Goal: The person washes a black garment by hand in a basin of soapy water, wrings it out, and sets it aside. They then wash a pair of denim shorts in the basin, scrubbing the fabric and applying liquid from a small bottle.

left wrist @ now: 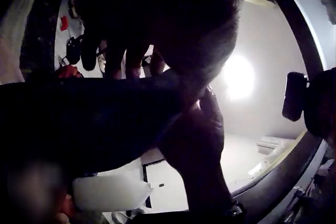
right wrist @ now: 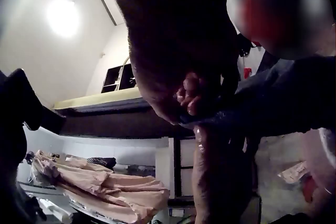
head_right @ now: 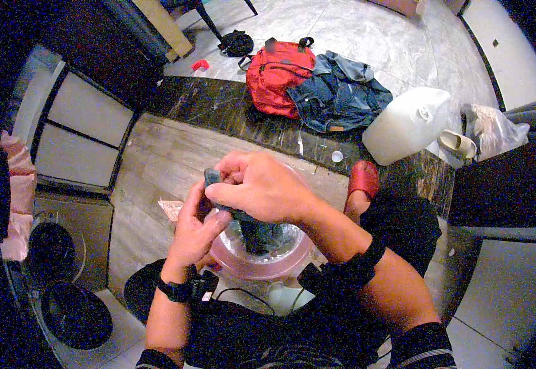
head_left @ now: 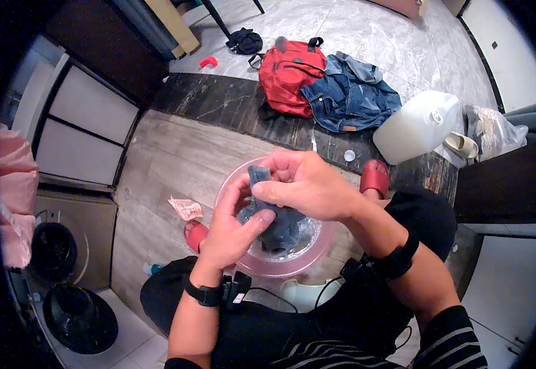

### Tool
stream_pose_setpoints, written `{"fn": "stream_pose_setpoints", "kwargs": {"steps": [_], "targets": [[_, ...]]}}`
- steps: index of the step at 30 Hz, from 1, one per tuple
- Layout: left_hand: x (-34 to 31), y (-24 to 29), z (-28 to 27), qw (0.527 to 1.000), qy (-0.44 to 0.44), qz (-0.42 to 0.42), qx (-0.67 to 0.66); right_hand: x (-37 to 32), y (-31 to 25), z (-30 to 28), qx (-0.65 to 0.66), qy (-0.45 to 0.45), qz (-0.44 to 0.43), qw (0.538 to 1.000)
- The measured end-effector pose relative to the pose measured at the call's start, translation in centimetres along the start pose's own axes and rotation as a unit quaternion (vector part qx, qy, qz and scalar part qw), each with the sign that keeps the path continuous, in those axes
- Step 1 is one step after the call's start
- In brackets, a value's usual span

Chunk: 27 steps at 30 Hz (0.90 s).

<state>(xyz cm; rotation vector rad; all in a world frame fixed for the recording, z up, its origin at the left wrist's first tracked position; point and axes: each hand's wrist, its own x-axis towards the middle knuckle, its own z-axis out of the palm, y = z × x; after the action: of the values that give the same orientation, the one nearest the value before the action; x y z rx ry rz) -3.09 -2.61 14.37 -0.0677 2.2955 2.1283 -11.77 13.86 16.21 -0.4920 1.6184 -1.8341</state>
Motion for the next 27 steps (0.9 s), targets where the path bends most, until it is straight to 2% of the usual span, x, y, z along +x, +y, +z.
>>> {"fn": "stream_pose_setpoints", "kwargs": {"steps": [2, 5, 7, 9, 10, 13, 14, 17, 18, 21, 24, 25, 27], "targets": [[-0.2, -0.1, -0.4, 0.997, -0.036, -0.07, -0.016, -0.2, -0.2, 0.2, -0.017, 0.013, -0.001, 1.0], [0.0, -0.9, -1.4, 0.989, -0.014, -0.074, -0.125, 0.4, 0.5, -0.1, 0.039, 0.059, -0.03, 0.997], [-0.2, -0.8, -1.3, 0.971, 0.003, -0.056, -0.231, 0.5, 1.1, -0.7, -0.079, 0.025, -0.043, 0.996], [-0.4, 0.9, -0.7, 0.943, 0.028, -0.04, -0.328, 0.0, 1.1, -0.7, -0.24, -0.017, -0.039, 0.97], [-0.4, 0.3, -1.2, 0.935, 0.024, -0.041, -0.352, -0.2, 1.1, -0.4, -0.277, -0.026, 0.01, 0.96], [-0.4, -1.0, -2.3, 0.906, 0.062, -0.047, -0.416, -0.3, 2.0, 0.3, -0.266, -0.054, 0.048, 0.961], [-0.2, -0.7, -2.1, 0.894, 0.067, -0.043, -0.44, -0.4, 2.0, 0.7, -0.221, -0.038, 0.08, 0.971], [-0.4, -0.6, -2.0, 0.87, 0.047, -0.035, -0.49, -0.5, 3.4, 1.3, -0.251, -0.019, -0.043, 0.967], [-0.6, -0.7, -1.9, 0.862, 0.05, -0.035, -0.504, -0.6, 3.5, 1.5, -0.265, -0.003, -0.051, 0.963], [-0.6, -1.5, -2.3, 0.85, -0.002, -0.016, -0.526, -0.6, 3.0, 1.2, -0.331, -0.033, -0.035, 0.942], [0.0, -0.7, -2.5, 0.879, 0.046, -0.041, -0.472, 0.3, 2.8, 1.1, -0.106, -0.003, -0.057, 0.993], [0.2, -0.3, -2.4, 0.896, 0.05, -0.049, -0.439, 0.1, 2.0, 0.0, -0.161, 0.018, -0.056, 0.985], [0.5, 0.1, -2.2, 0.925, 0.056, -0.066, -0.37, -0.5, -0.3, -0.3, 0.004, 0.053, 0.049, 0.997]]}}
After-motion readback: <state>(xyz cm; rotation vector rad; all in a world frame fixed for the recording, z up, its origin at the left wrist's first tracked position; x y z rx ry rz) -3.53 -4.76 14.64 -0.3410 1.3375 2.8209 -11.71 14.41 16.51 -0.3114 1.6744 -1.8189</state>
